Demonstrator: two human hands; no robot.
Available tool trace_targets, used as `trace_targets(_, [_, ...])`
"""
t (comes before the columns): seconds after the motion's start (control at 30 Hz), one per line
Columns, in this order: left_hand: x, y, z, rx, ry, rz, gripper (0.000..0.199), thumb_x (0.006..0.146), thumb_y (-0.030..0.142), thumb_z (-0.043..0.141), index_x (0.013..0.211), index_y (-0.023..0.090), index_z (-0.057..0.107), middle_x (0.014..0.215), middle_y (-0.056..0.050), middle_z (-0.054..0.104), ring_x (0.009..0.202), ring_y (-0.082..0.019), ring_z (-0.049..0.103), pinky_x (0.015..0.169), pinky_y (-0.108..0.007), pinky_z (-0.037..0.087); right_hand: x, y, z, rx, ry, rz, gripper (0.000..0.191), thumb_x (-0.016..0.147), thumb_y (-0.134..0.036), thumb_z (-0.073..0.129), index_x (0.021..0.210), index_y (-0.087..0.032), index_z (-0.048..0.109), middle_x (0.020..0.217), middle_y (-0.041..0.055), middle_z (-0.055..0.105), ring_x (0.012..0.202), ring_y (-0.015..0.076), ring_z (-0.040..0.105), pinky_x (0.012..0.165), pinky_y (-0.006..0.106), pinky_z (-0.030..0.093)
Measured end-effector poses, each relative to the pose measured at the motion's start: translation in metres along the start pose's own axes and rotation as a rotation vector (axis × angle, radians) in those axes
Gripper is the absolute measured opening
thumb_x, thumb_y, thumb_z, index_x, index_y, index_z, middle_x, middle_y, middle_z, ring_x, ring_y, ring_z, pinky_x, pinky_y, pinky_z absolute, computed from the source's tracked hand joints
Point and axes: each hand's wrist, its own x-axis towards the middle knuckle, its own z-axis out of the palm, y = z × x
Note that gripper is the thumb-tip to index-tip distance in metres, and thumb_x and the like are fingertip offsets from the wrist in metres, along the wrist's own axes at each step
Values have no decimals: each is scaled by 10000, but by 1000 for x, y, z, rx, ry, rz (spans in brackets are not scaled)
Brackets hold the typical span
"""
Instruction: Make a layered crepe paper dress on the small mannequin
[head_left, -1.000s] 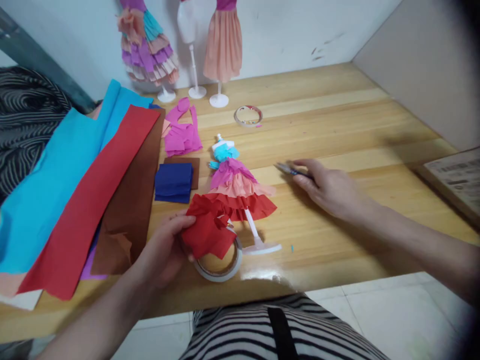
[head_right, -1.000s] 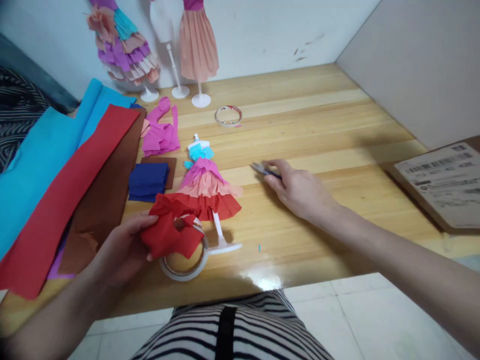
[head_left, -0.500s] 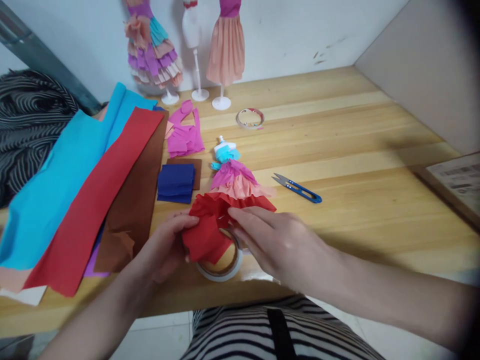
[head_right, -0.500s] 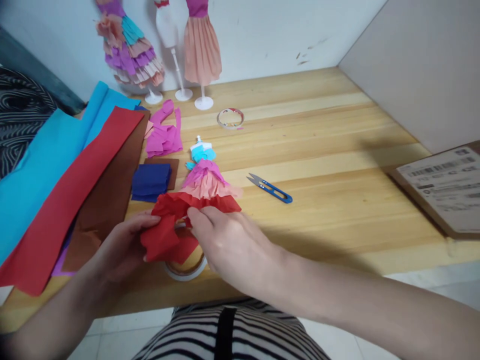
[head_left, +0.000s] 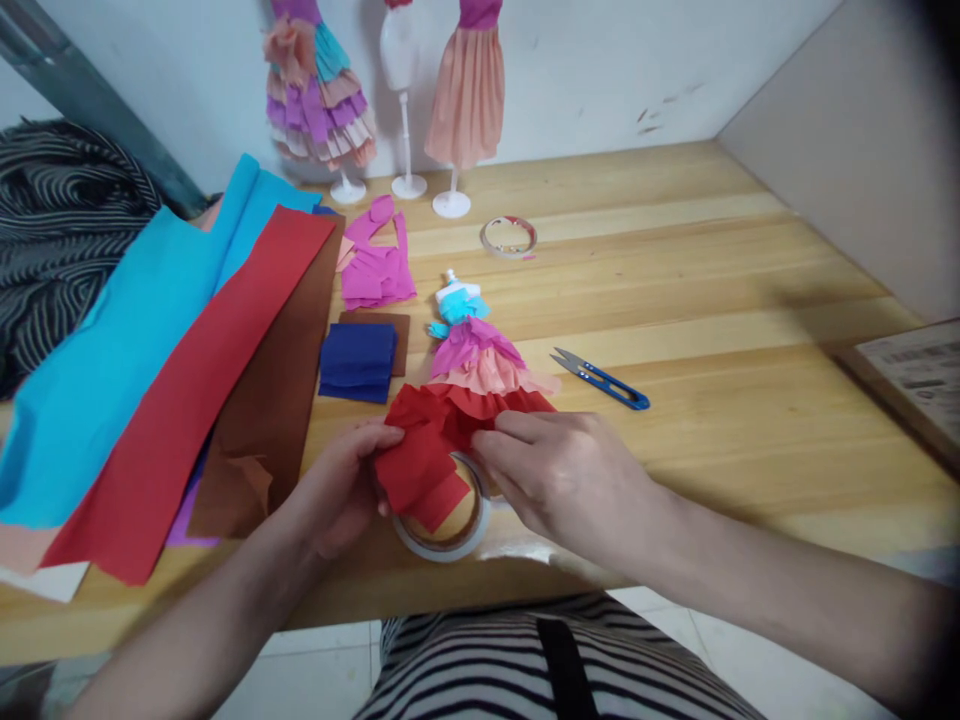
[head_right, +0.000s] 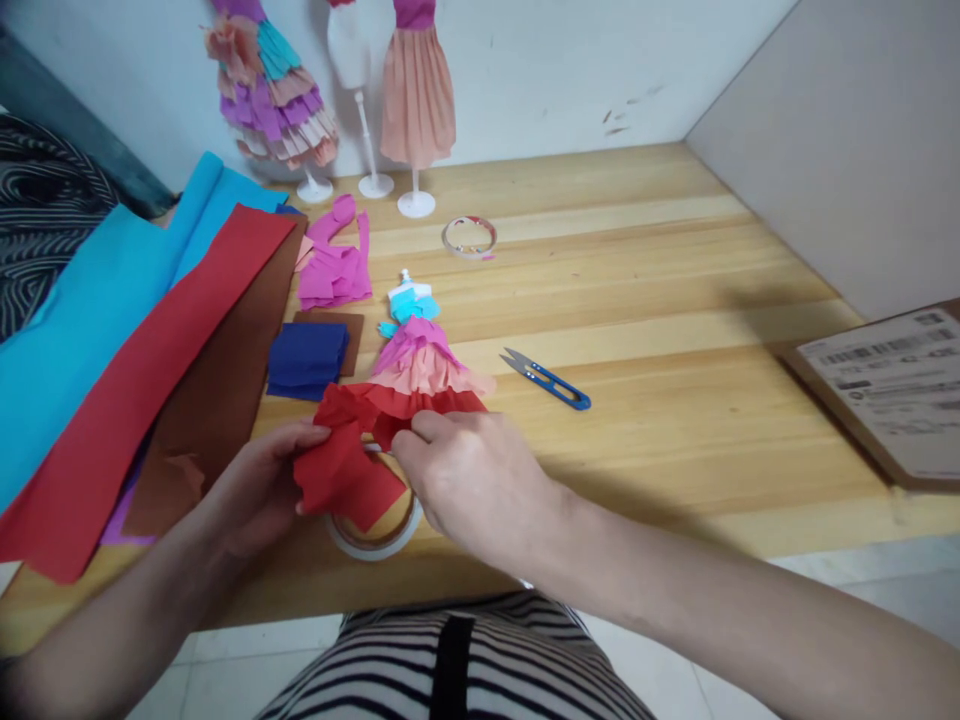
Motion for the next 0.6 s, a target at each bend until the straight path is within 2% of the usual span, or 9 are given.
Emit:
trace_targets(0.13, [1, 0, 0, -16, -4, 3, 131, 628, 211, 629, 608, 135, 524, 461, 40, 463, 359, -65, 399, 291, -154, 276, -6, 1, -1, 15, 22, 7, 293, 915, -151, 444, 677, -163, 614, 586, 4, 543, 516, 121, 477, 501, 279, 291])
trace_targets(0.3, [1, -1, -2, 20, -47, 27, 156, 646, 240, 640, 615, 137, 527, 460, 45, 457, 362, -64, 400, 293, -154, 292, -14, 4, 1, 75, 122, 62, 238, 893, -138, 469, 743, -155, 653, 607, 15, 567, 535, 126, 513, 496, 265, 330])
trace_targets(0.43, [-3, 1, -4, 124, -98, 44, 200, 675, 312, 633, 643, 134, 547, 480, 24, 500, 367, -75, 436, 306, -159, 309, -18, 4, 3, 192, 122, 183, 215, 877, -123, 490, 735, -158, 647, 618, 12, 589, 520, 108, 522, 494, 239, 357])
trace_targets(0.53, [-6, 2, -9, 219, -176, 44, 271, 736, 396, 553, 651, 138, 554, 504, -6, 536, 382, -95, 480, 323, -172, 317, -20, 2, 6, 274, 115, 236, 218, 880, -135, 494, 713, -165, 631, 596, 5, 575, 519, 107, 517, 497, 229, 369])
trace_targets(0.6, [-9, 1, -13, 334, -175, 96, 326, 780, 440, 495, 663, 142, 560, 512, -8, 536, 380, -94, 467, 330, -182, 309, -22, 1, 8, 313, 130, 246, 203, 878, -131, 501, 724, -167, 627, 602, 5, 581, 528, 108, 521, 500, 226, 375])
